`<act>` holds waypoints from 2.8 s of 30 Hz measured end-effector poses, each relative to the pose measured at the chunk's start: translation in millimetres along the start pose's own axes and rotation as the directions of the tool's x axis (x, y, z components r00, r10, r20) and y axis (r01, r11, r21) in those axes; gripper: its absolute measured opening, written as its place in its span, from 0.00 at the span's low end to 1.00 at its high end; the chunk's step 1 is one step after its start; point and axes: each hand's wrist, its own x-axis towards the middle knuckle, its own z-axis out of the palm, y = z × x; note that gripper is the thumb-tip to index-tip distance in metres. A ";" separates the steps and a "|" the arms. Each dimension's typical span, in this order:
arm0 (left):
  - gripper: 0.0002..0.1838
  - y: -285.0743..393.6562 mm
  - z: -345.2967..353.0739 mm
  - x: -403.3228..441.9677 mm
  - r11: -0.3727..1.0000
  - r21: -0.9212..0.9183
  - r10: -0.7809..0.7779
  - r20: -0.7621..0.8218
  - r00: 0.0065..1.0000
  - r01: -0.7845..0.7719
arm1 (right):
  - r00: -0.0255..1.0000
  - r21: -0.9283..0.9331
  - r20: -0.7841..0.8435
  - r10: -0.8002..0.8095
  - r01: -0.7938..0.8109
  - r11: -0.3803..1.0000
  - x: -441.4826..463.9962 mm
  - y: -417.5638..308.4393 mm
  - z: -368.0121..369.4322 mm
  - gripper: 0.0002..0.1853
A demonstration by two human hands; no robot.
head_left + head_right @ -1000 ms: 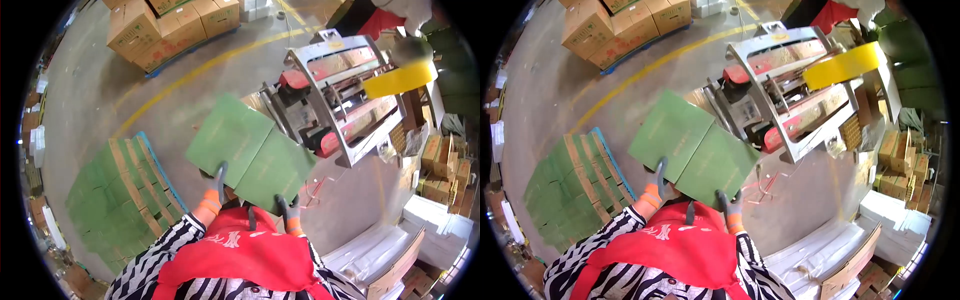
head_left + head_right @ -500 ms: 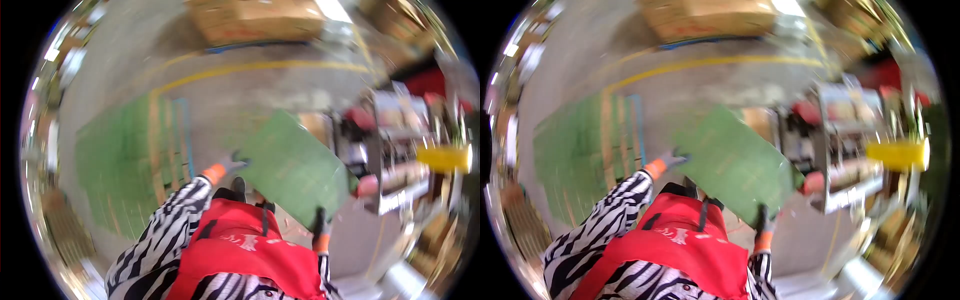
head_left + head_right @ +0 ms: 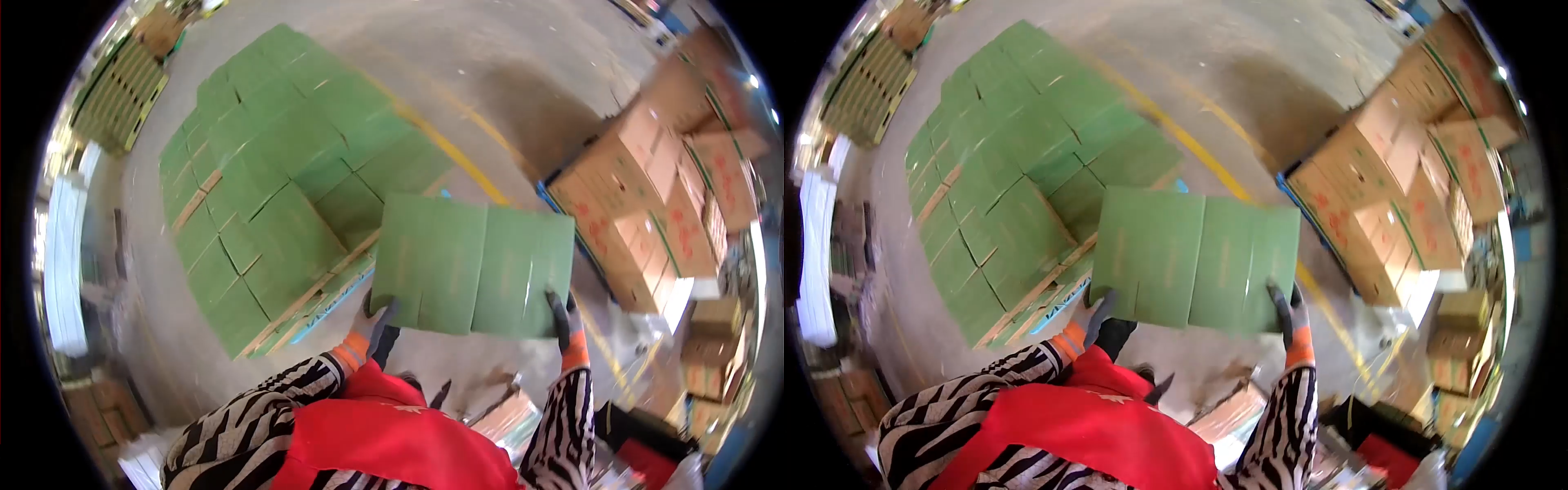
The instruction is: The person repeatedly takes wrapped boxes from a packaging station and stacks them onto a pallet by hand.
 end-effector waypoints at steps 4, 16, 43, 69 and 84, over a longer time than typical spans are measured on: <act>0.24 -0.5 -8.4 89.6 0.956 -0.276 -0.179 -0.278 0.944 0.099 | 0.954 -0.073 0.286 0.089 -0.071 0.995 178.4 -54.8 73.5 0.28; 0.24 -65.1 9.7 184.5 0.691 -0.644 -0.423 -0.728 0.539 -0.327 | 0.700 -0.235 0.689 0.186 -0.027 0.972 451.5 -42.0 270.7 0.30; 0.36 -93.2 -245.4 80.6 0.978 -0.168 -0.211 -0.757 0.619 0.127 | 0.892 0.211 0.235 0.385 -0.433 0.876 272.6 29.5 213.8 0.33; 0.46 -154.7 327.8 -156.8 0.359 0.233 -0.627 0.778 -0.049 -0.904 | -0.119 0.608 -0.715 0.688 0.378 0.698 -526.3 284.6 70.1 0.33; 0.30 -47.4 -13.9 -161.1 0.597 0.795 -0.744 0.496 0.447 0.112 | 0.225 0.485 -0.874 0.431 0.321 0.814 -572.7 304.5 51.7 0.30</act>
